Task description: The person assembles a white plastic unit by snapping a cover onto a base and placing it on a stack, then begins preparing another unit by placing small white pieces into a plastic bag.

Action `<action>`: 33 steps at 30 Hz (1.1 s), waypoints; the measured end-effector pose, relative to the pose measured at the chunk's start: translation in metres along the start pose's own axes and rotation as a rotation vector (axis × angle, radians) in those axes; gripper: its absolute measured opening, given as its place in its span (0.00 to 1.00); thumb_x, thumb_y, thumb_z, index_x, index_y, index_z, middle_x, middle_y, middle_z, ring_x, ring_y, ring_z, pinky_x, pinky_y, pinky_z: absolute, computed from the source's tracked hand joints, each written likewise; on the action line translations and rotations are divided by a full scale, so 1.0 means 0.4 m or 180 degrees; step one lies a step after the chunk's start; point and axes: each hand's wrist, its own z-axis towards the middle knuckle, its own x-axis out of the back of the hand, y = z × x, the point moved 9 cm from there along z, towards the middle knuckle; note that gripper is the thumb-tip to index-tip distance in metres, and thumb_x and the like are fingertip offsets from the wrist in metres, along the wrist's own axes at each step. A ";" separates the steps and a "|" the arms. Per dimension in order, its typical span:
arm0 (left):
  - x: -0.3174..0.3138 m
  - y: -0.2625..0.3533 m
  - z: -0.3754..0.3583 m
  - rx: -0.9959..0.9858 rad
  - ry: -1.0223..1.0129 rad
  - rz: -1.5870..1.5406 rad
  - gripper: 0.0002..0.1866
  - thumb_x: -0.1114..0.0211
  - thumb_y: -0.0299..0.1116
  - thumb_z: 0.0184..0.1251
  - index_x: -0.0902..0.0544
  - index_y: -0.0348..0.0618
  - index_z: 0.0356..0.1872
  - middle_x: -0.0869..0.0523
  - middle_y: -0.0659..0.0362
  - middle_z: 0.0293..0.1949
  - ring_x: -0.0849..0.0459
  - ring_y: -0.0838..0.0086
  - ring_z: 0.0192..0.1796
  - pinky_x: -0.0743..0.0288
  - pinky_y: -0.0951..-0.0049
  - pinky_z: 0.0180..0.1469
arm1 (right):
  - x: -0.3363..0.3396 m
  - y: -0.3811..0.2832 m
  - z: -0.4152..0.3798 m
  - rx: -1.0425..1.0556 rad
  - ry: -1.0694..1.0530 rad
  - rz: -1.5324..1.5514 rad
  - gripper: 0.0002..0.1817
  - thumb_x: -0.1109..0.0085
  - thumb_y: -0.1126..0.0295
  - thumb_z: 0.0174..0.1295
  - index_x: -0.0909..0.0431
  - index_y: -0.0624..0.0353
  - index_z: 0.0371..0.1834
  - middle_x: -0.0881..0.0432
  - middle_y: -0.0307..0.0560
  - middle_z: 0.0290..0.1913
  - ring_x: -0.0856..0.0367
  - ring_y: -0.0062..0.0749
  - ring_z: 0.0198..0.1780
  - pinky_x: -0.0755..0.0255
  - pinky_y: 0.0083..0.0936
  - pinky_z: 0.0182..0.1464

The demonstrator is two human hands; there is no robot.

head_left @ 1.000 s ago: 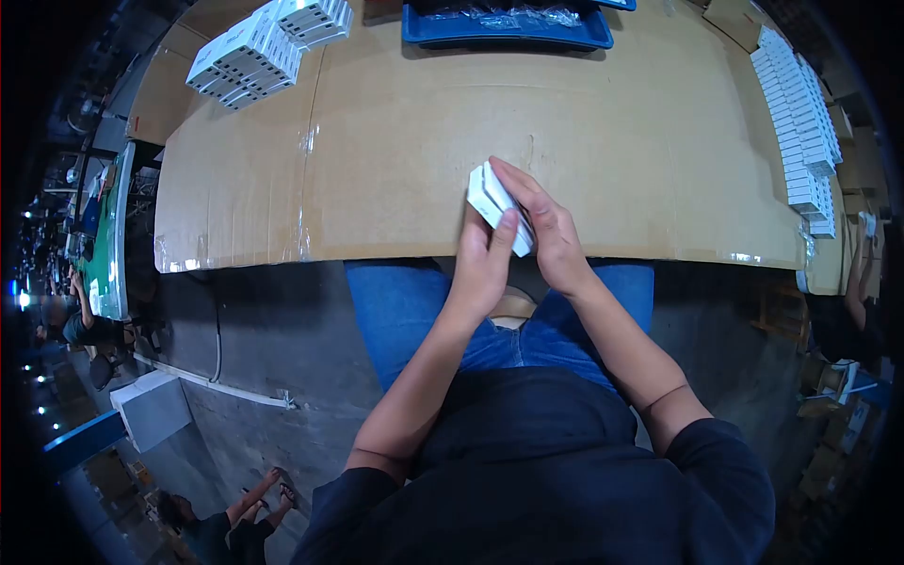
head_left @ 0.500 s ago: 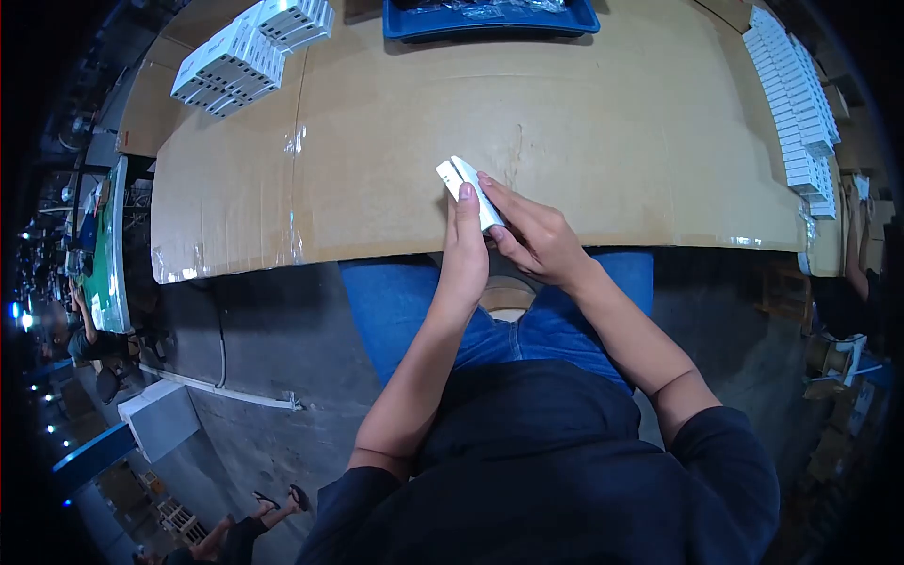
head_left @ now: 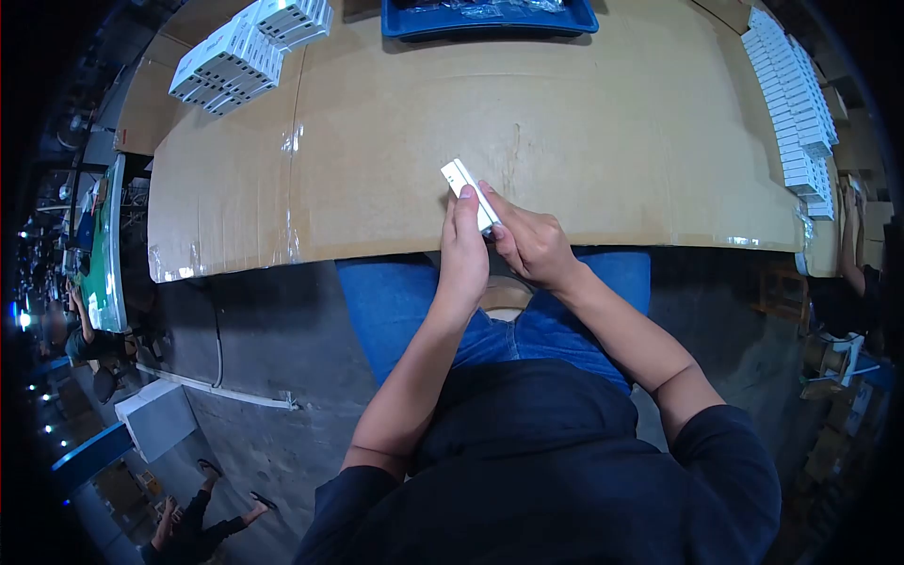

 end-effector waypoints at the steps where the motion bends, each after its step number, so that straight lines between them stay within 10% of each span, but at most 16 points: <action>1: 0.004 -0.004 0.001 0.0021 -0.0018 0.0011 0.25 0.56 0.51 0.88 0.24 0.38 0.60 0.21 0.60 0.46 0.24 0.78 0.48 0.28 0.73 0.53 | -0.003 0.002 -0.002 0.0004 0.0002 -0.0001 0.25 0.43 0.68 0.74 0.26 0.76 0.68 0.13 0.68 0.54 0.09 0.50 0.36 0.14 0.36 0.36; 6: 0.016 -0.002 0.014 -0.0053 -0.0152 -0.0087 0.29 0.49 0.58 0.84 0.26 0.39 0.63 0.20 0.58 0.52 0.20 0.75 0.53 0.27 0.70 0.58 | 0.002 0.017 0.011 -0.0155 0.0071 0.0389 0.26 0.41 0.63 0.76 0.25 0.71 0.70 0.15 0.67 0.61 0.10 0.54 0.51 0.14 0.38 0.50; 15: -0.024 0.126 -0.011 -0.0624 -0.0827 0.0648 0.35 0.48 0.33 0.82 0.47 0.40 0.85 0.25 0.53 0.67 0.22 0.71 0.62 0.29 0.71 0.66 | -0.007 0.076 0.031 -0.1917 0.0009 0.2438 0.30 0.32 0.62 0.72 0.26 0.66 0.73 0.22 0.60 0.72 0.24 0.44 0.74 0.30 0.37 0.74; 22: -0.038 0.140 -0.025 -0.1261 -0.0570 0.0809 0.37 0.52 0.57 0.87 0.42 0.43 0.83 0.24 0.56 0.62 0.25 0.73 0.61 0.32 0.73 0.66 | 0.005 0.009 0.042 -0.1082 -0.0097 0.1503 0.30 0.35 0.66 0.73 0.29 0.69 0.75 0.26 0.65 0.75 0.26 0.53 0.76 0.31 0.39 0.75; 29: -0.032 0.139 -0.039 -0.1621 -0.0804 0.0710 0.34 0.49 0.48 0.87 0.43 0.38 0.82 0.28 0.51 0.69 0.26 0.69 0.66 0.33 0.70 0.69 | 0.028 -0.035 0.054 -0.0493 0.0055 0.1158 0.28 0.42 0.70 0.75 0.30 0.72 0.75 0.27 0.69 0.74 0.26 0.58 0.75 0.30 0.39 0.74; 33: -0.033 0.139 -0.046 -0.1685 -0.0667 0.0895 0.45 0.50 0.66 0.81 0.41 0.37 0.81 0.24 0.54 0.63 0.26 0.72 0.64 0.33 0.70 0.69 | 0.030 -0.050 0.047 -0.0372 0.0161 0.1050 0.28 0.45 0.71 0.76 0.31 0.75 0.75 0.27 0.71 0.74 0.24 0.60 0.74 0.28 0.40 0.72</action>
